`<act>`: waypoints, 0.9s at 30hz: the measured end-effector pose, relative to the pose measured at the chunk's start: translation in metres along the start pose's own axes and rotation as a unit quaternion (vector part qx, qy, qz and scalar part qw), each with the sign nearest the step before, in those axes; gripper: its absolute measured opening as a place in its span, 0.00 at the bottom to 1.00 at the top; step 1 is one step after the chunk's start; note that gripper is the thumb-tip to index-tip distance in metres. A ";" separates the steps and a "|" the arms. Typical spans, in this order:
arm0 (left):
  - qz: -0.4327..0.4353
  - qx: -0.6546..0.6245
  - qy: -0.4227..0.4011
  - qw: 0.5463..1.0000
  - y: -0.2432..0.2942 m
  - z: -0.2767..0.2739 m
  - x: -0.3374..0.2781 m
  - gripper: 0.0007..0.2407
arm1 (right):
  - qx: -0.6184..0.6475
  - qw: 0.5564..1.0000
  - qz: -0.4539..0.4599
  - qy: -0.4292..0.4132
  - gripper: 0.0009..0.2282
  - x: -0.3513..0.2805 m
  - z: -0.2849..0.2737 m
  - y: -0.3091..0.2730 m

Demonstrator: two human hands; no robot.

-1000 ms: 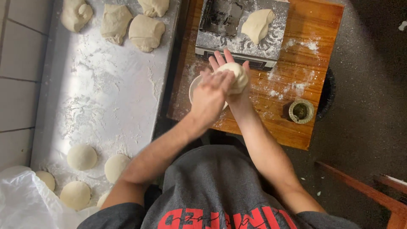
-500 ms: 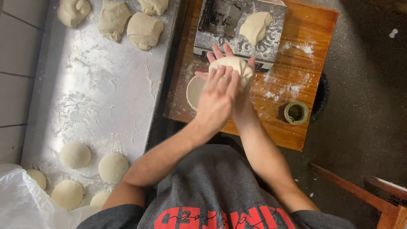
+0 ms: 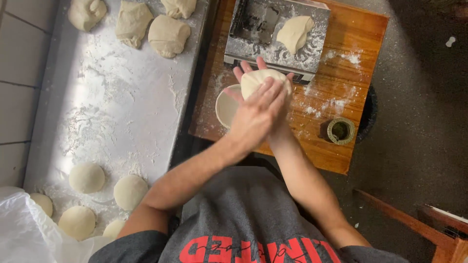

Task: The person repeatedly picks up portions of dough from a floured metal tray, rolls them into smooth balls by hand, and places them back on the tray. The person also uses a small bowl of flour to dust the dough during the shaping process.

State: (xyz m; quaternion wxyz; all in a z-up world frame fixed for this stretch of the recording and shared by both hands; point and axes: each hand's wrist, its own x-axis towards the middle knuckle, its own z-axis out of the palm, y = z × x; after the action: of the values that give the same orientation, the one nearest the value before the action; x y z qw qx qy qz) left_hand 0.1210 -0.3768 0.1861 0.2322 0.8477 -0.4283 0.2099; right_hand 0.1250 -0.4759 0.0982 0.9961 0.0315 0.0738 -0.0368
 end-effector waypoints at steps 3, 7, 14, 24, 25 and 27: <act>-0.064 -0.104 -0.040 0.992 -0.044 0.003 0.010 0.13 | 0.068 0.990 0.095 -0.076 0.33 0.000 -0.019 -0.010; -0.119 -0.160 -0.065 0.978 -0.054 0.023 -0.003 0.09 | -0.067 0.991 0.077 -0.086 0.31 0.000 -0.002 -0.021; 0.009 -0.143 -0.063 0.988 -0.034 0.018 -0.015 0.12 | -0.084 0.995 0.036 -0.048 0.35 -0.007 0.026 0.007; 0.021 -0.032 -0.025 0.999 -0.009 -0.001 0.000 0.09 | -0.052 0.998 0.018 -0.023 0.36 -0.004 0.018 0.004; 0.023 -0.099 -0.019 0.995 -0.020 0.013 -0.007 0.08 | -0.011 0.999 0.016 -0.036 0.33 -0.011 0.023 0.013; 0.024 -0.164 -0.008 0.986 -0.041 0.021 -0.008 0.08 | 0.027 0.998 0.018 -0.053 0.31 -0.010 0.010 0.008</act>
State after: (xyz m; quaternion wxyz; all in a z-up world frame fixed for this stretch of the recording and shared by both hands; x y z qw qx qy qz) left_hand 0.1538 -0.3623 0.1563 0.3595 0.7892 -0.4790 0.1360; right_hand 0.1175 -0.4676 0.1099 0.9979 0.0573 0.0192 -0.0230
